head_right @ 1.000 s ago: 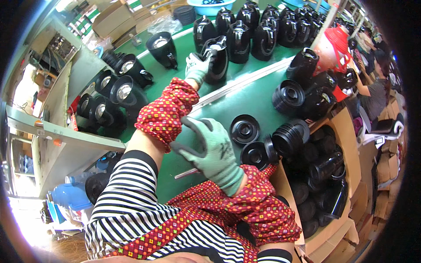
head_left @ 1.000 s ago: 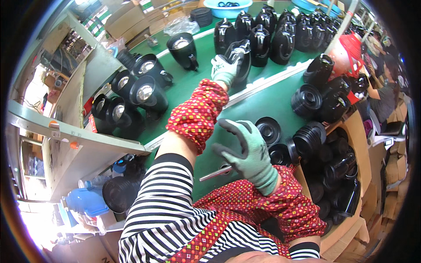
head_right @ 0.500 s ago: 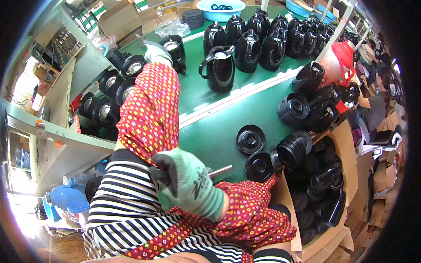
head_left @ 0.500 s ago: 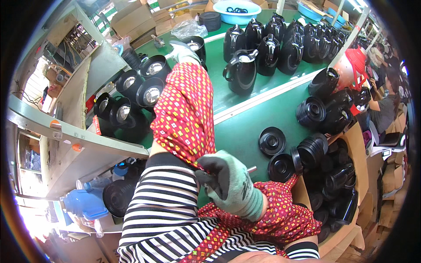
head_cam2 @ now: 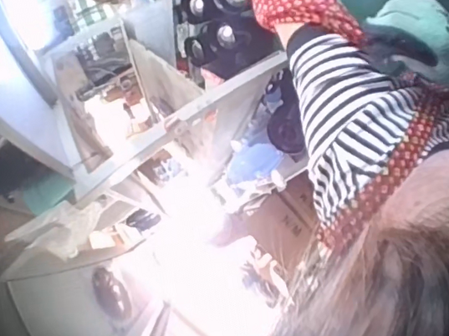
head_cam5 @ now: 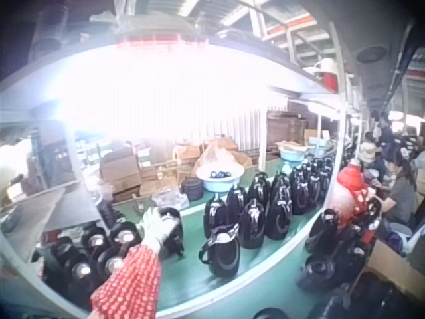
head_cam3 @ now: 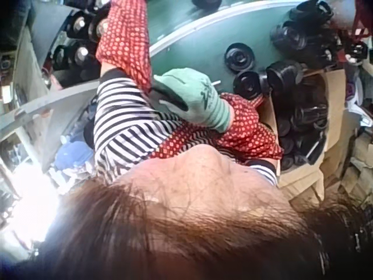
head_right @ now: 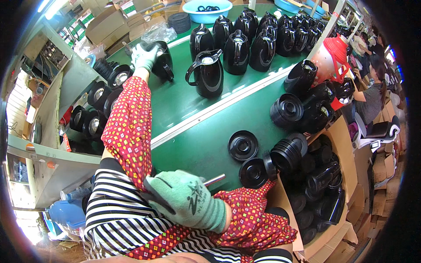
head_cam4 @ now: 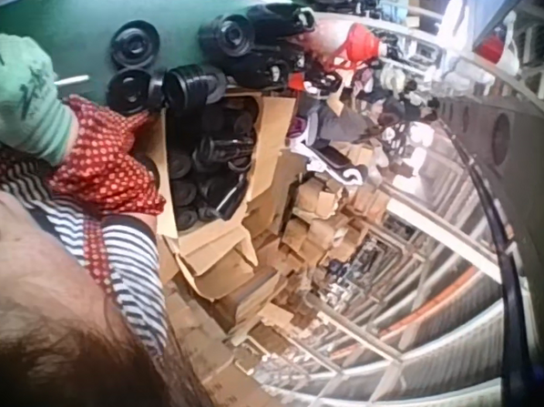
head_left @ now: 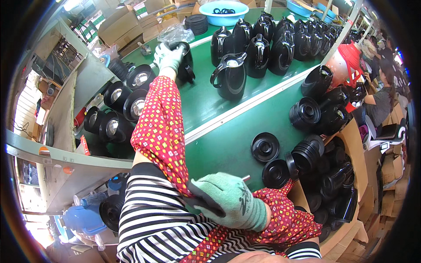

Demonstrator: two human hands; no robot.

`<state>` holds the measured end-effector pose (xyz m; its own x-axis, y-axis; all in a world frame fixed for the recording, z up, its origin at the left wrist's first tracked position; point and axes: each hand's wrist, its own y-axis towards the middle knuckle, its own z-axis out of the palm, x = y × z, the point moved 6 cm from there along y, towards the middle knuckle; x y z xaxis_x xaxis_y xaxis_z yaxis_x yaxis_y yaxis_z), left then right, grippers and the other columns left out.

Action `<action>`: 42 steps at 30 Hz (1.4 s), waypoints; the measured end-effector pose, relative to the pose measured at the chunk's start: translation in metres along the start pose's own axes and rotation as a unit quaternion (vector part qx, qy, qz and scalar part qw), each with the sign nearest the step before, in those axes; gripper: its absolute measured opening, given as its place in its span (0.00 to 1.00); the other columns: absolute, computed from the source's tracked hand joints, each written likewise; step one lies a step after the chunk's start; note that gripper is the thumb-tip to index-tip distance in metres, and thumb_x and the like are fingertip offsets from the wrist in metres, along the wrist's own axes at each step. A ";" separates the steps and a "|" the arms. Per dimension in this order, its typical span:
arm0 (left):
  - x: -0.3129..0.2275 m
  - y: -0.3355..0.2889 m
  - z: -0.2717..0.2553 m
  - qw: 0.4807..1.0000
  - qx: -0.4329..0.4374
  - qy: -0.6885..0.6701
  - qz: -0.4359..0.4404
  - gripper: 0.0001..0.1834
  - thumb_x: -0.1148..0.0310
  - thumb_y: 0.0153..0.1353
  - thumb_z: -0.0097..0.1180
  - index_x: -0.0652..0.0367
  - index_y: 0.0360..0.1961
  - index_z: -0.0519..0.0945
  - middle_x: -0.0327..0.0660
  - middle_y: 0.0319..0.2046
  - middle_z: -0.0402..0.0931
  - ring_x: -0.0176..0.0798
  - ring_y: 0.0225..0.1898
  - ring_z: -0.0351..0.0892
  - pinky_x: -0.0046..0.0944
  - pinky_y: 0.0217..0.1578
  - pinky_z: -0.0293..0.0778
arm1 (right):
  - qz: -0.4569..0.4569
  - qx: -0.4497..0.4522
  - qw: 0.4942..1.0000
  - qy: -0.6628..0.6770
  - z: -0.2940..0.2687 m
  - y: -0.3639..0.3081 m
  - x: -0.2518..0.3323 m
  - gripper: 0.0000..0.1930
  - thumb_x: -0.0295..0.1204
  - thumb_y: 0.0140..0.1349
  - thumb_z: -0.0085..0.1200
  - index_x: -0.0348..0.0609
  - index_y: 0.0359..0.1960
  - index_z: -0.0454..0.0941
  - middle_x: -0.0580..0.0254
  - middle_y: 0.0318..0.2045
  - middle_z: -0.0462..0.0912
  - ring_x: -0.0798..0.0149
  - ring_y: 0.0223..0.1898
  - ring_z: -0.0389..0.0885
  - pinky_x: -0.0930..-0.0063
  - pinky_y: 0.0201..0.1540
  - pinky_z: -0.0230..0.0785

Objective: The person repeatedly picks up black plastic containers from a green workbench, inserts a metal rod into the opening, and secures a black lid by hand. The assembled units are placed into a cardboard box. The process is repeated for multiple containers.

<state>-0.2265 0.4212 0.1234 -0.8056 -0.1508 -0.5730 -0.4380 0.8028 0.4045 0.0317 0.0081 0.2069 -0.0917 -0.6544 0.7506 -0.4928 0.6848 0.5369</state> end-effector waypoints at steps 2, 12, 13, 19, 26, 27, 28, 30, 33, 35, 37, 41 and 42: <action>-0.009 -0.019 0.020 0.982 0.055 0.164 0.077 0.63 0.26 0.45 0.69 0.51 0.77 0.64 0.52 0.80 0.52 0.60 0.81 0.46 0.69 0.77 0.44 | 0.004 -0.003 1.000 0.001 -0.015 -0.003 -0.008 0.26 0.31 0.59 0.69 0.38 0.58 0.79 0.50 0.44 0.84 0.47 0.42 0.85 0.55 0.47 0.77; 0.026 -0.059 0.022 0.958 0.103 0.215 0.159 0.38 0.56 0.57 0.74 0.51 0.68 0.75 0.49 0.72 0.66 0.55 0.71 0.67 0.49 0.70 0.68 | 0.262 -0.060 0.963 0.029 -0.029 -0.090 -0.046 0.15 0.27 0.69 0.65 0.36 0.54 0.81 0.49 0.42 0.87 0.58 0.41 0.89 0.66 0.43 0.80; 0.024 -0.068 0.013 0.955 0.094 0.211 0.185 0.37 0.57 0.57 0.74 0.52 0.66 0.75 0.49 0.70 0.68 0.55 0.70 0.68 0.50 0.68 0.69 | 0.271 -0.062 0.960 0.037 -0.031 -0.093 -0.045 0.15 0.28 0.69 0.65 0.35 0.54 0.81 0.49 0.42 0.87 0.58 0.41 0.89 0.66 0.43 0.80; -0.023 -0.179 -0.099 0.917 0.059 0.067 0.389 0.30 0.68 0.46 0.73 0.59 0.53 0.79 0.54 0.60 0.75 0.60 0.57 0.76 0.53 0.58 0.75 | 0.260 -0.133 0.956 0.006 -0.048 -0.096 -0.055 0.29 0.32 0.68 0.67 0.33 0.68 0.72 0.41 0.57 0.80 0.56 0.52 0.86 0.68 0.47 0.80; -0.101 -0.350 -0.238 0.836 0.196 0.009 0.512 0.21 0.71 0.44 0.74 0.58 0.41 0.81 0.52 0.59 0.76 0.58 0.52 0.78 0.54 0.52 0.75 | 0.479 -0.240 0.783 0.315 -0.030 -0.085 -0.061 0.46 0.52 0.65 0.70 0.42 0.77 0.63 0.52 0.56 0.81 0.68 0.39 0.86 0.71 0.38 0.81; -0.109 -0.370 -0.247 0.817 0.223 0.008 0.531 0.19 0.70 0.45 0.73 0.58 0.40 0.81 0.51 0.59 0.76 0.57 0.52 0.78 0.53 0.51 0.75 | 0.456 -0.212 0.789 0.354 -0.028 -0.089 -0.056 0.43 0.51 0.66 0.70 0.42 0.74 0.66 0.56 0.53 0.82 0.68 0.39 0.86 0.71 0.37 0.82; -0.112 -0.390 -0.249 0.795 0.252 -0.004 0.552 0.19 0.68 0.47 0.72 0.58 0.41 0.82 0.50 0.60 0.76 0.56 0.52 0.78 0.52 0.51 0.75 | 0.430 -0.186 0.793 0.391 -0.024 -0.097 -0.052 0.40 0.51 0.66 0.69 0.42 0.72 0.69 0.59 0.50 0.83 0.67 0.39 0.87 0.71 0.36 0.82; -0.122 -0.427 -0.260 0.757 0.267 -0.048 0.594 0.20 0.68 0.47 0.73 0.57 0.42 0.83 0.50 0.61 0.76 0.55 0.53 0.78 0.52 0.51 0.75 | 0.384 -0.254 0.798 0.389 -0.020 -0.124 -0.049 0.33 0.50 0.68 0.68 0.39 0.65 0.76 0.61 0.50 0.85 0.70 0.45 0.85 0.73 0.44 0.83; -0.115 -0.427 -0.284 0.777 0.227 -0.255 0.529 0.24 0.68 0.56 0.69 0.61 0.55 0.83 0.57 0.63 0.74 0.59 0.59 0.78 0.54 0.59 0.76 | 0.342 -0.280 0.792 0.422 -0.027 -0.177 -0.035 0.31 0.44 0.72 0.65 0.38 0.70 0.73 0.63 0.58 0.84 0.70 0.55 0.82 0.74 0.56 0.78; -0.086 -0.419 -0.275 0.836 0.222 -0.366 0.343 0.29 0.71 0.64 0.63 0.63 0.66 0.73 0.56 0.67 0.70 0.53 0.61 0.77 0.50 0.60 0.76 | 0.319 -0.272 0.823 0.383 -0.040 -0.219 -0.021 0.32 0.38 0.71 0.66 0.37 0.72 0.70 0.60 0.63 0.81 0.66 0.62 0.79 0.67 0.66 0.72; -0.042 -0.429 -0.221 0.784 0.413 -0.441 0.140 0.34 0.72 0.71 0.60 0.63 0.75 0.64 0.51 0.70 0.68 0.46 0.63 0.76 0.47 0.62 0.75 | 0.292 -0.233 0.844 0.384 -0.056 -0.243 0.002 0.38 0.40 0.66 0.69 0.36 0.73 0.69 0.58 0.65 0.80 0.63 0.65 0.78 0.65 0.69 0.68; 0.021 -0.501 -0.138 0.433 0.755 -0.459 -0.179 0.36 0.68 0.69 0.67 0.61 0.75 0.67 0.46 0.74 0.66 0.45 0.67 0.74 0.50 0.68 0.72 | 0.312 -0.164 0.836 0.421 -0.065 -0.274 0.016 0.43 0.35 0.58 0.74 0.33 0.74 0.68 0.54 0.66 0.80 0.63 0.66 0.77 0.64 0.72 0.66; 0.009 -0.519 -0.148 0.405 0.782 -0.446 -0.159 0.38 0.65 0.69 0.68 0.61 0.76 0.66 0.45 0.74 0.66 0.43 0.68 0.74 0.49 0.69 0.71 | 0.306 -0.148 0.829 0.445 -0.064 -0.264 0.023 0.44 0.34 0.58 0.75 0.33 0.75 0.68 0.53 0.66 0.80 0.62 0.66 0.77 0.64 0.72 0.66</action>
<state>-0.0650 -0.0824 0.0137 -0.0383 -0.6820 -0.7303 0.8871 0.3133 -0.3391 0.2150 -0.1677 0.1069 0.4933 0.2496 0.8333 -0.3433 0.9361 -0.0772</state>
